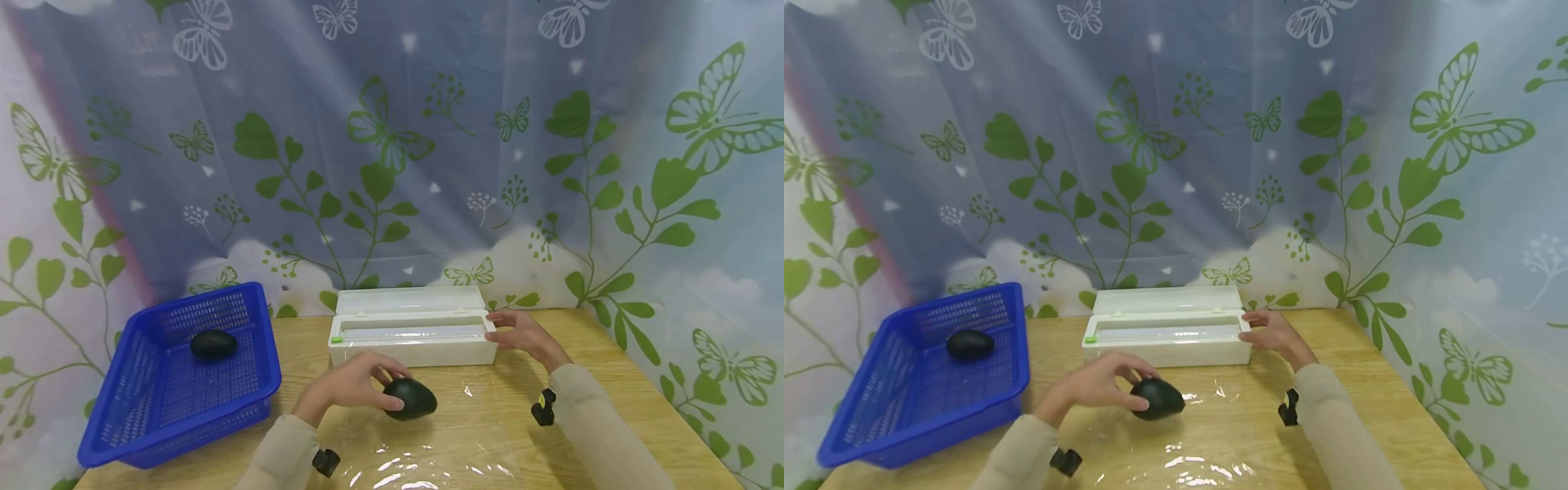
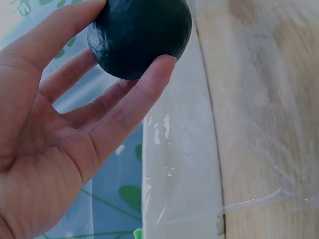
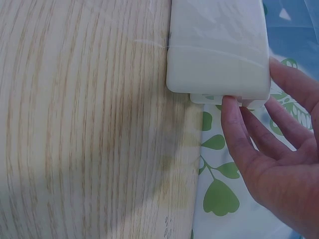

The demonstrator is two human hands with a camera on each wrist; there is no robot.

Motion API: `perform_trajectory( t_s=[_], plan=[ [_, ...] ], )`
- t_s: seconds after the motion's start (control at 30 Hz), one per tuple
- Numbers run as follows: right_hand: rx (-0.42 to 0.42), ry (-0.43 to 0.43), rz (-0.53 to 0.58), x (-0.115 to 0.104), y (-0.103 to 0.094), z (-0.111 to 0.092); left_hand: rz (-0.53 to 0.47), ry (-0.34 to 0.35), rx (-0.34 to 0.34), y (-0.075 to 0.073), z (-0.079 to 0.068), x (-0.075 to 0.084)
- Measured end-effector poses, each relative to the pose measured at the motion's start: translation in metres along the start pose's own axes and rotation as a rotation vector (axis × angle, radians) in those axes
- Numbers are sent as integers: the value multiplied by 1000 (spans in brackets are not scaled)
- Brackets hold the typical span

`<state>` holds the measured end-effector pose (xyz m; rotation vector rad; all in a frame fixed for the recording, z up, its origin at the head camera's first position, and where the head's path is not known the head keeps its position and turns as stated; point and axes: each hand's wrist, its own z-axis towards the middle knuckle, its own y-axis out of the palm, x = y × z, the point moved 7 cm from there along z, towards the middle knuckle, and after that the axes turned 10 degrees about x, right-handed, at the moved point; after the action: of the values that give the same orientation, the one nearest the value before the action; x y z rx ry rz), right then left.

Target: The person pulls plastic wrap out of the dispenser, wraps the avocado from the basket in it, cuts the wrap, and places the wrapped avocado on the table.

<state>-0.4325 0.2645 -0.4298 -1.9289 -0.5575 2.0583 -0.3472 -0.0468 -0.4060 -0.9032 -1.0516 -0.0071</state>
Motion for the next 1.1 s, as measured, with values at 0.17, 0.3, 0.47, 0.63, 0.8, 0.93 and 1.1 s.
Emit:
perform_trajectory(
  t_s=[0.17, 0.3, 0.47, 0.63, 0.8, 0.93, 1.1],
  plan=[
    [-2, 3, 2, -1, 0, 1, 20, -22, -17, 8, 0, -5],
    [-2, 4, -8, 0, 0, 1, 27, -25, -32, 14, 0, -6],
    [10, 25, -7, 2, -1, 2, 47, -41, -43, 23, 0, -8],
    [8, 17, -13, 3, 0, 1, 59, -56, -46, 29, 0, -10],
    [3, -1, -3, 2, 0, -1, 70, -65, -45, 34, 1, -13],
    [0, -7, 2, 1, 0, -1, 26, -68, -51, 39, 1, -13],
    [-1, -8, -2, -2, 1, -2, -113, -106, -51, 40, -1, -12]
  ],
)
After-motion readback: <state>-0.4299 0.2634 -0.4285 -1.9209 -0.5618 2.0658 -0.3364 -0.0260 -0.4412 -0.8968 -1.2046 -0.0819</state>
